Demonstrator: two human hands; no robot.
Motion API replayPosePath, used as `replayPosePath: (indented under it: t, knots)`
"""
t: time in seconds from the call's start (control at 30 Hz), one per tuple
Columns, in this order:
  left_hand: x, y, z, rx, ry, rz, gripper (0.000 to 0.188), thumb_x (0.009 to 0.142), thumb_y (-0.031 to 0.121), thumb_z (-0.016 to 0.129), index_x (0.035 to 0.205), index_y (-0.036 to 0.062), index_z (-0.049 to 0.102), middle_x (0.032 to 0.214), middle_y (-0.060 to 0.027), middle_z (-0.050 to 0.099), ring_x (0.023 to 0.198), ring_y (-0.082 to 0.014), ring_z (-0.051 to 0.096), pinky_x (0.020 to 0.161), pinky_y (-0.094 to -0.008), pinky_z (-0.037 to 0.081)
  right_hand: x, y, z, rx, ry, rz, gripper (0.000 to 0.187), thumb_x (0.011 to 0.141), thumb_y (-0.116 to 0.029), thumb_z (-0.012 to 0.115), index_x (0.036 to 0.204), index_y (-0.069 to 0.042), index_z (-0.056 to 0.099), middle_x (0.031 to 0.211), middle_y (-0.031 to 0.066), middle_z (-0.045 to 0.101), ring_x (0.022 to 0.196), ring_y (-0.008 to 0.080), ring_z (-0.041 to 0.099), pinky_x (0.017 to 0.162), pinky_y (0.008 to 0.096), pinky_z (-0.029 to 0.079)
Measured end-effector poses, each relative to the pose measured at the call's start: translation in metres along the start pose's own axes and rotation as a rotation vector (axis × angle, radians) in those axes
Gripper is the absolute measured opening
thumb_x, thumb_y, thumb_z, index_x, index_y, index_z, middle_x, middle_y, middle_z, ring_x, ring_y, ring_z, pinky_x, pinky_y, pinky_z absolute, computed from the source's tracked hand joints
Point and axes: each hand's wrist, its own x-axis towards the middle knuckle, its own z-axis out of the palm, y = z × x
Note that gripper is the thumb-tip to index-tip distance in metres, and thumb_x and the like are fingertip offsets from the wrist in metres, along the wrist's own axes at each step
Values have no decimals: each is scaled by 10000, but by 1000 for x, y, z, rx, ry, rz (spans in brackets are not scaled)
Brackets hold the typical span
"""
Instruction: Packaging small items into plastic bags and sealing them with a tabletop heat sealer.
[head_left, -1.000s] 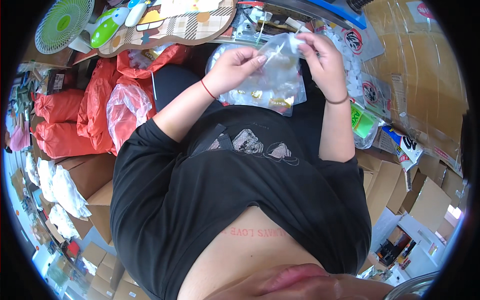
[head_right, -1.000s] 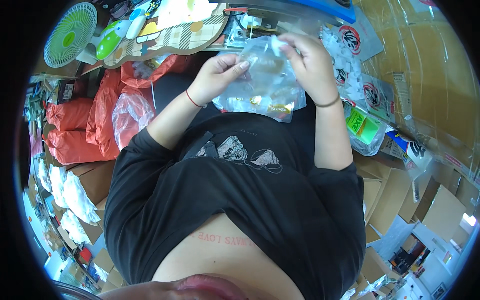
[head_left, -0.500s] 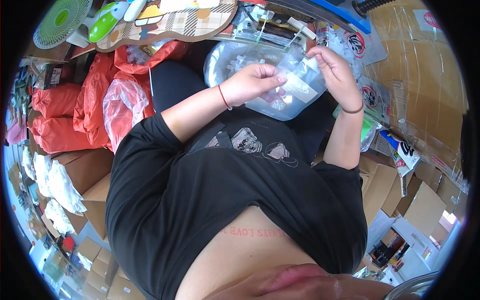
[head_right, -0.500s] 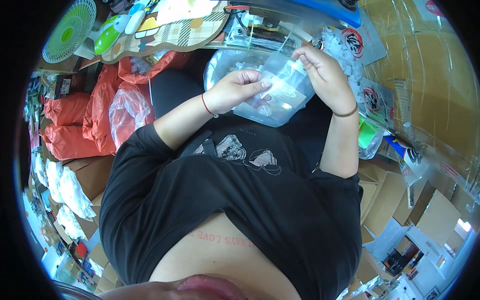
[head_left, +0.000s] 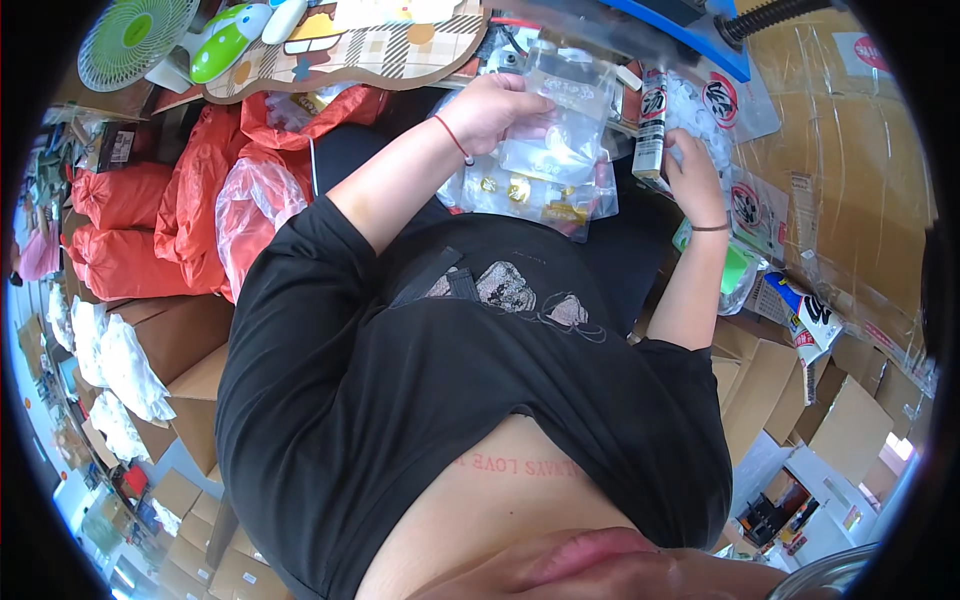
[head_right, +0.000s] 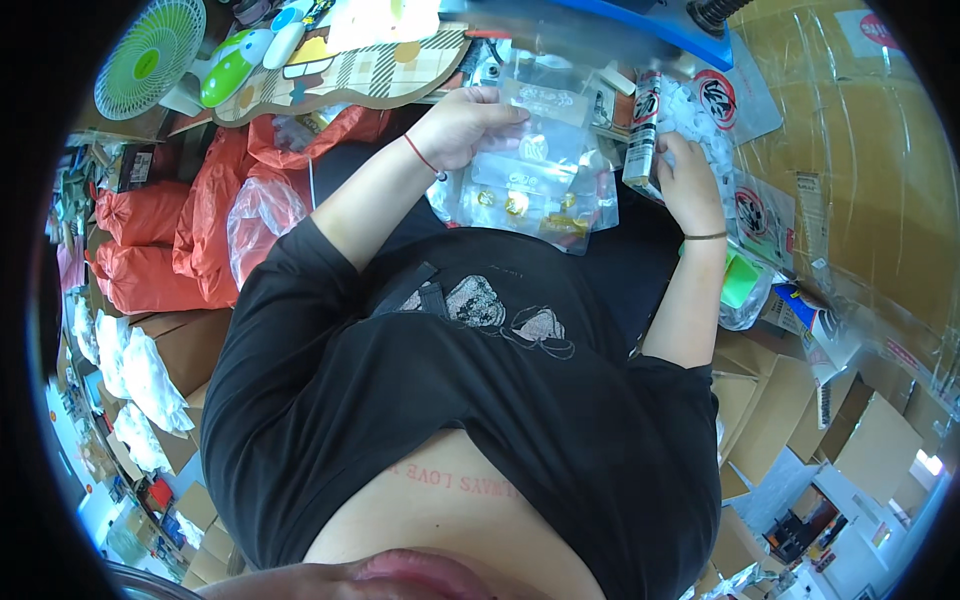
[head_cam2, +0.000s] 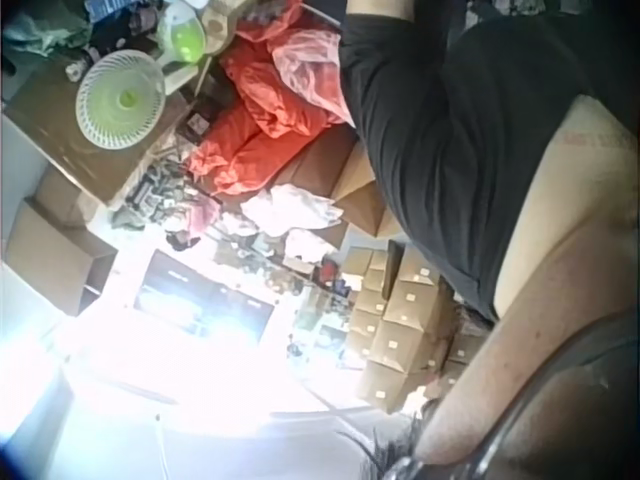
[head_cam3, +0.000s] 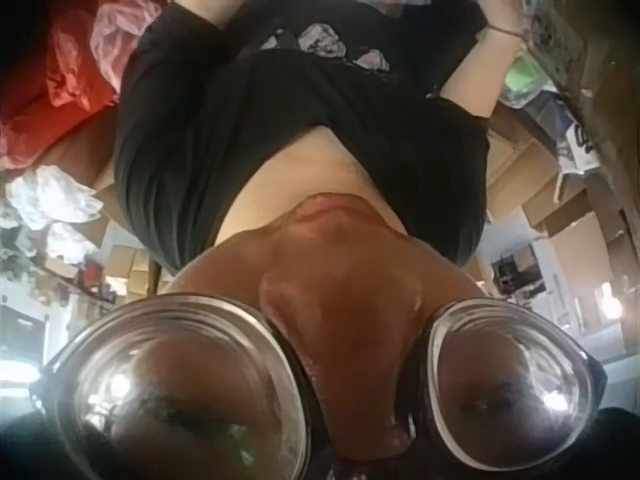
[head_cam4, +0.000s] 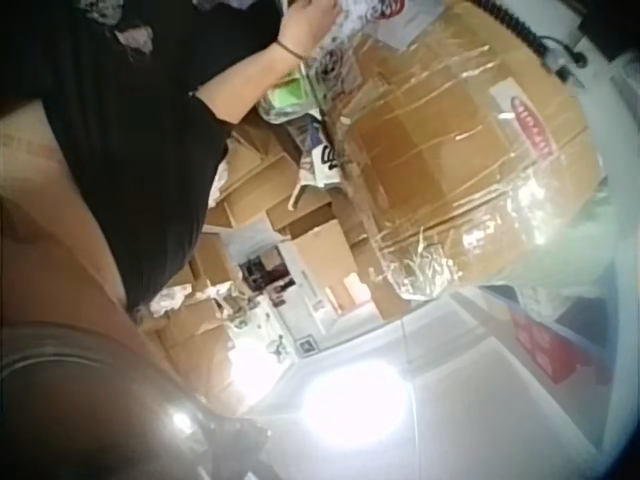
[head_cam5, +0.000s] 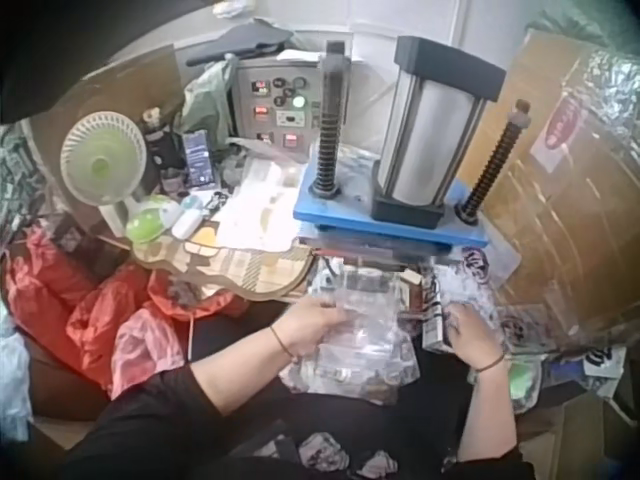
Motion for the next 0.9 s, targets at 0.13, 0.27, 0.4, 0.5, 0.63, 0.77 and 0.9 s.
replayPosePath:
  t: [0.13,0.27,0.4,0.5,0.63,0.77,0.9]
  knots:
    - [6,6,-10,227,179,121,300,874,161,722,1065,-43,615,1042,-138,691,872,-195,691,780,-317,563,-5,2,4,135,82,8,286,938,-116,555,1215,-46,558,1087,200,615,1044,360,590,902,403,458]
    - [19,68,-63,1360,819,822,536,877,230,662,1311,-12,459,1311,-263,465,1193,-398,490,1021,-456,415,-15,-9,5,219,282,71,303,950,-123,546,1234,-22,566,1156,178,633,1054,327,614,904,382,472]
    - [-5,50,-126,1918,723,914,543,866,296,680,1314,65,478,1273,-234,506,1188,-402,496,985,-490,415,-17,9,1,87,298,-25,295,954,-145,556,1218,-19,593,1044,181,652,1007,330,633,900,381,479]
    - [-26,35,-114,2057,502,1006,466,865,316,701,1262,121,556,1170,-162,628,1099,-341,585,896,-470,470,-38,7,-14,502,278,278,269,997,-174,513,1179,8,588,1020,141,657,988,228,637,866,336,484]
    - [-39,26,-117,1593,491,818,348,877,295,699,1171,117,642,1015,-122,684,931,-276,648,789,-381,505,-38,-19,-35,206,367,201,246,1015,-195,505,1083,23,595,931,108,643,882,168,607,809,306,477]
    - [-46,22,-79,972,338,626,252,886,284,708,1015,68,703,801,-74,679,743,-172,647,686,-300,500,-16,-71,-8,379,322,-37,252,1018,-212,519,994,26,596,898,77,634,784,148,568,752,275,459]
    - [-50,14,-29,993,119,506,229,916,251,693,908,24,717,713,-20,658,666,-46,595,625,-233,473,12,-115,-18,651,324,-236,234,985,-217,562,952,7,622,753,99,600,686,227,557,673,326,455]
